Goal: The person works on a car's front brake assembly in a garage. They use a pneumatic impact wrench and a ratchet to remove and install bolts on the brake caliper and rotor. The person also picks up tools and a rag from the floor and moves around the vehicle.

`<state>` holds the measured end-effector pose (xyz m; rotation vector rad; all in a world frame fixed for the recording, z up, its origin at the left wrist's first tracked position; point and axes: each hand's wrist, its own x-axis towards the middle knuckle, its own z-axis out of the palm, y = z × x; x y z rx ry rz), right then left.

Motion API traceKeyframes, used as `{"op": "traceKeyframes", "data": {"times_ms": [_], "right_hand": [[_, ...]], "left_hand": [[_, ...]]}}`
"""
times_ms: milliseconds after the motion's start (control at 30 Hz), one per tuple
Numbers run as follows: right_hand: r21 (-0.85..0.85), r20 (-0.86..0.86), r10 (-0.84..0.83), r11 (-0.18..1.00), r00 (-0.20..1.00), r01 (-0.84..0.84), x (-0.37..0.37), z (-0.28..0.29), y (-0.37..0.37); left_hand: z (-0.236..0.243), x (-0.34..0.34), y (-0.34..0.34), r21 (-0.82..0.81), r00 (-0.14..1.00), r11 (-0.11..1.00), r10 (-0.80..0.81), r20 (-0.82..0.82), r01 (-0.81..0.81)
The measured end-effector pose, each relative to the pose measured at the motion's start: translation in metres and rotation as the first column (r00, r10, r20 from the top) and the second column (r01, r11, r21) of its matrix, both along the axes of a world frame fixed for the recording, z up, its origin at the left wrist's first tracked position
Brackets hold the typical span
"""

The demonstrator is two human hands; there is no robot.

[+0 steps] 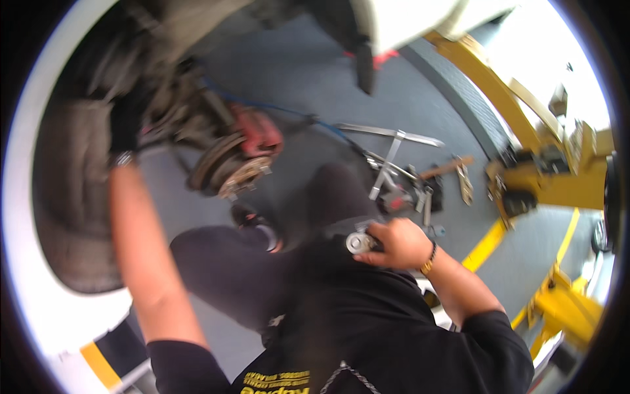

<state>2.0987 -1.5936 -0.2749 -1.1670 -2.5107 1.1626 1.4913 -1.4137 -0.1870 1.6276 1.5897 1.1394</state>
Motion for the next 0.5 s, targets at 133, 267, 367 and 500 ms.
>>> {"op": "traceKeyframes", "data": {"times_ms": [133,267,367,500], "right_hand": [[-0.353,0.127,-0.371,0.850,0.920,0.392,0.073,-0.034,0.019],[-0.295,0.209,-0.475,0.803,0.855,0.518,0.120,-0.027,0.007],[-0.329,0.069,-0.355,0.874,0.932,0.357,0.098,-0.008,0.007],[-0.369,-0.372,-0.186,0.929,0.910,0.039,0.045,0.004,-0.007]], "left_hand": [[-0.001,0.003,-0.012,-0.006,0.982,0.985,0.175,0.064,-0.175],[-0.020,0.177,-0.076,0.444,0.749,0.844,0.497,-0.438,-0.300],[-0.073,0.302,-0.162,0.034,0.892,0.981,-0.159,-0.424,0.192],[-0.097,0.403,-0.191,0.006,0.646,0.732,-0.597,-0.475,0.681]]}}
